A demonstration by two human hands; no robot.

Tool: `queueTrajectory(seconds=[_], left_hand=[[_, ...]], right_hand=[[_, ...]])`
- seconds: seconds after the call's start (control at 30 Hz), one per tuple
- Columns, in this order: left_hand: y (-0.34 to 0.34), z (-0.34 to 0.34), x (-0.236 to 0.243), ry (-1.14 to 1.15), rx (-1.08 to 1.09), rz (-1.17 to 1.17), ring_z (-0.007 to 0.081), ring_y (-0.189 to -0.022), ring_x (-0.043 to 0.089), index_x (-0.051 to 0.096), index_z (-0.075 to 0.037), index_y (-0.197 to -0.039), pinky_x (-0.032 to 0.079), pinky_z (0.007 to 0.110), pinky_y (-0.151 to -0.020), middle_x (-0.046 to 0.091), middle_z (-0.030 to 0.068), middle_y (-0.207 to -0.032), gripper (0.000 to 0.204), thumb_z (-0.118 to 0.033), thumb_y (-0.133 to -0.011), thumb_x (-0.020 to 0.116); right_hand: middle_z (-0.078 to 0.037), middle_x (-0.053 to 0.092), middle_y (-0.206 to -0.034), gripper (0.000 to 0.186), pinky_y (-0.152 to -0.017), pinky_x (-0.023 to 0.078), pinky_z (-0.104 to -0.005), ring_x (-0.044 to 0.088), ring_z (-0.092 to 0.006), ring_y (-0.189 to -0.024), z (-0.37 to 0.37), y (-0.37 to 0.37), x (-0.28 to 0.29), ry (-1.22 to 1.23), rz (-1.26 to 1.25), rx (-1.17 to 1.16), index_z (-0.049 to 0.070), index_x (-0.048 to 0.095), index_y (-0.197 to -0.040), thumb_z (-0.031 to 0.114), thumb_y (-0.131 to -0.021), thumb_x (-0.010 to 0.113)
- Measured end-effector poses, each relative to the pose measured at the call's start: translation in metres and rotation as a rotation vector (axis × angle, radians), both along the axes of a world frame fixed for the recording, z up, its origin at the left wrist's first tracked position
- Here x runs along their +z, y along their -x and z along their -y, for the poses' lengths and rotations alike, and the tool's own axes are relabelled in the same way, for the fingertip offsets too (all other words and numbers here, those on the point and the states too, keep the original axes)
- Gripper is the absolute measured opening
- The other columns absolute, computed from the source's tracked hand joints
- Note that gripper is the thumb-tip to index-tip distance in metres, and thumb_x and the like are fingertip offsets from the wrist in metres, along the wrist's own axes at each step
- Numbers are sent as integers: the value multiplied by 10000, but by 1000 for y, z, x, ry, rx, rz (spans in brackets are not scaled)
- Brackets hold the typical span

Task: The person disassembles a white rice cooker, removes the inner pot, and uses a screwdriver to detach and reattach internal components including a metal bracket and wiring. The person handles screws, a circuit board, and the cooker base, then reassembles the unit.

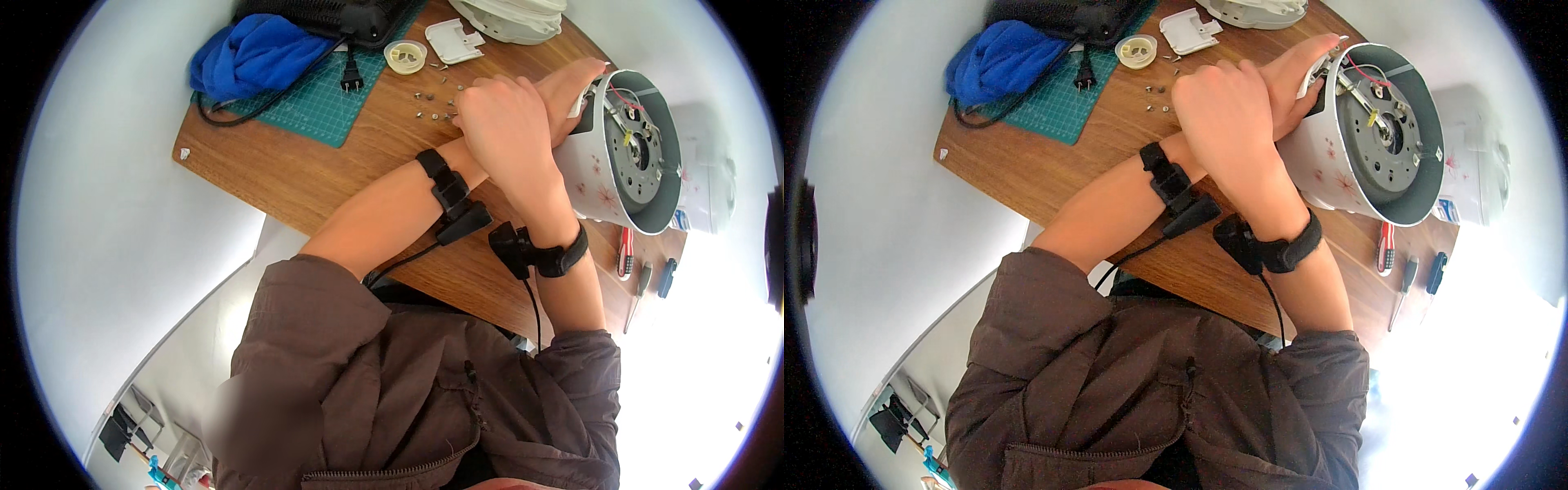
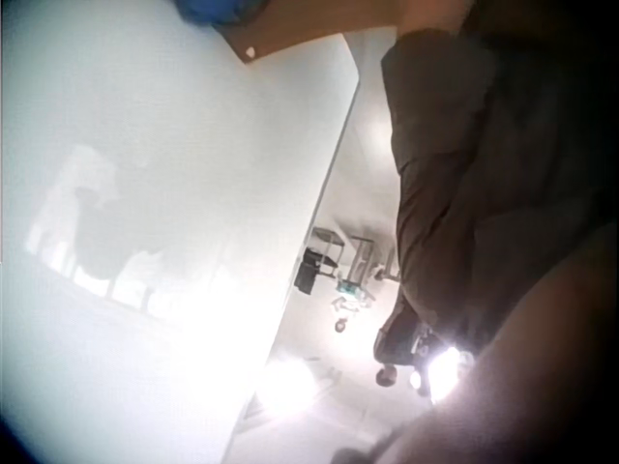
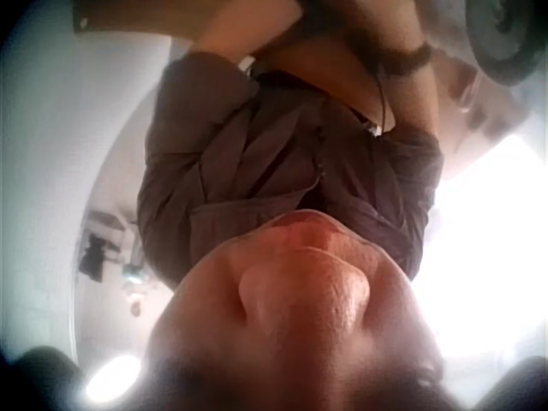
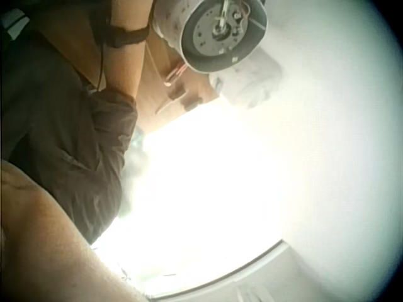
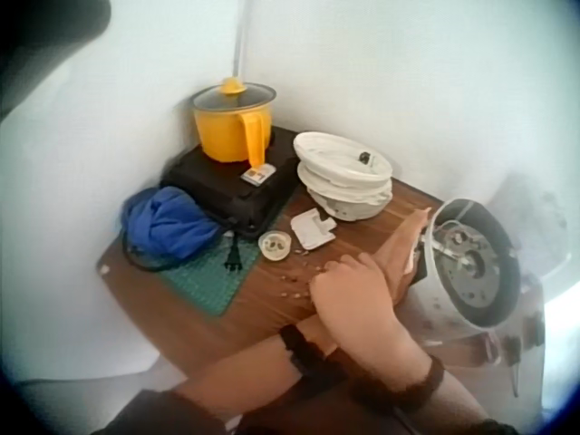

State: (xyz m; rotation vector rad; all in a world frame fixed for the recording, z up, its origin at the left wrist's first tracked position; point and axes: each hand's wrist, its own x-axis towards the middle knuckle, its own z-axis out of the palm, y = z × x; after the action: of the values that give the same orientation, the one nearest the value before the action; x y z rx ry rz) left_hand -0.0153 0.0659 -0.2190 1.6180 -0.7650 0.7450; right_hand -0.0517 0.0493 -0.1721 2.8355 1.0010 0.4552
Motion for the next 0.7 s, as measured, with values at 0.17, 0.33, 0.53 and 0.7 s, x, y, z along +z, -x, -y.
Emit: queueTrajectory(seconds=[0.17,0.33,0.53,0.7], left_hand=[[-3,-1,-3,-44,4,9,352,-1334,584,381,-87,-1554,495,385,-1097,534,170,-1519,646,-41,-970,653],[-1,1,-4,25,-8,-39,364,-1301,609,388,-90,-1552,521,391,-1061,564,168,-1491,654,-25,-961,660],[0,1,-4,40,-1,-45,366,-1285,618,394,-99,-1551,530,399,-1042,573,160,-1488,668,-22,-950,674],[6,0,-1,32,-2,-28,372,-1300,602,394,-104,-1551,527,412,-1044,575,166,-1482,677,-20,-942,678]], right_hand=[[-119,739,-719,92,-692,514,-384,744,-274,-750,-5,-2,-2,42,-37,-33,93,774,-730,121,-765,694],[-166,727,-754,152,-721,521,-451,725,-354,-780,-5,-5,-7,-26,-104,-38,27,747,-705,154,-787,736],[-143,740,-729,116,-703,533,-402,753,-308,-763,-4,-7,-9,18,-71,-18,78,776,-733,111,-780,676],[-123,741,-879,96,-720,544,-404,729,-289,-842,5,9,10,-130,-26,-5,57,757,-850,90,-818,673]])
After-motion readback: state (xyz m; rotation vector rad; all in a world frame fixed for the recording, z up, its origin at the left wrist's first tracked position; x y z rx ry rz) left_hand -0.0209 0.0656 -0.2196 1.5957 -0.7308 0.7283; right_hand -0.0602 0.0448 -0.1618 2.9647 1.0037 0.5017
